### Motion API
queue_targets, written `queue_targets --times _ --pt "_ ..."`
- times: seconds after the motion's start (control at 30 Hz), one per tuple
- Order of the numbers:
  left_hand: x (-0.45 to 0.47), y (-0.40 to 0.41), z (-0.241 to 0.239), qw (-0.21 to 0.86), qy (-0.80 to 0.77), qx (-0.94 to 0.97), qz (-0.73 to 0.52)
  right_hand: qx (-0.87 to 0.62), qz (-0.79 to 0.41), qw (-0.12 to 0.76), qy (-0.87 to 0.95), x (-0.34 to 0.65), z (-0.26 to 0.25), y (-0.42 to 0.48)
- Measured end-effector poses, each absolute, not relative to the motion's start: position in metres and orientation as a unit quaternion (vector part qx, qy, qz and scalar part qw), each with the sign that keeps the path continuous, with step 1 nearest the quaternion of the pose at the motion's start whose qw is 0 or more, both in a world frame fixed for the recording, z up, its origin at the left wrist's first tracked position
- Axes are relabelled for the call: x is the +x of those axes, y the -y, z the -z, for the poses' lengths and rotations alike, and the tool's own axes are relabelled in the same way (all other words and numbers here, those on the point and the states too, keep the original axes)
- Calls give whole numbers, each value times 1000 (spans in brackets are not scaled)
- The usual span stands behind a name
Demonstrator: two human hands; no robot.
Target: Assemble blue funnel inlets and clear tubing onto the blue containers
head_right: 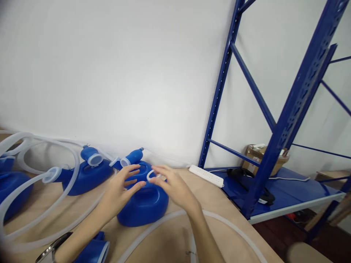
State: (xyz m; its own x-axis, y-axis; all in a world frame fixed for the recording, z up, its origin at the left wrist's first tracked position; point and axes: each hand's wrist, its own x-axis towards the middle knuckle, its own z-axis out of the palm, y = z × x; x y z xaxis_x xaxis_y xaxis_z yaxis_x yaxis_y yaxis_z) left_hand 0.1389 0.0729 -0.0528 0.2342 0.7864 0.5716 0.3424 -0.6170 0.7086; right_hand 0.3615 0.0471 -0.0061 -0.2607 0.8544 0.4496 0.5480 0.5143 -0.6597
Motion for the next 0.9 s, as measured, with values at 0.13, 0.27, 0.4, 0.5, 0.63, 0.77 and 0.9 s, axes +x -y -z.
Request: queue_targets --times 0.13,0.27,0.4,0.5,0.63,0.77,0.9 --pt "141 -94 79 165 -437 834 -294 -562 -156 417 697 409 18 -66" --pt "143 -95 96 183 -459 849 -188 -576 -220 370 695 434 49 -85" --pt "143 -91 91 195 -464 847 -170 -575 -269 372 678 441 66 -91" --pt "140 -90 84 207 -463 847 -157 -568 -299 365 674 443 66 -87" --pt "138 -89 82 216 -460 848 -150 -554 -311 356 685 438 64 -84" --pt "138 -89 85 213 -463 848 -145 -543 -294 366 697 426 72 -85" --pt "139 -92 90 201 -464 851 -144 -552 -253 388 693 417 86 -84"
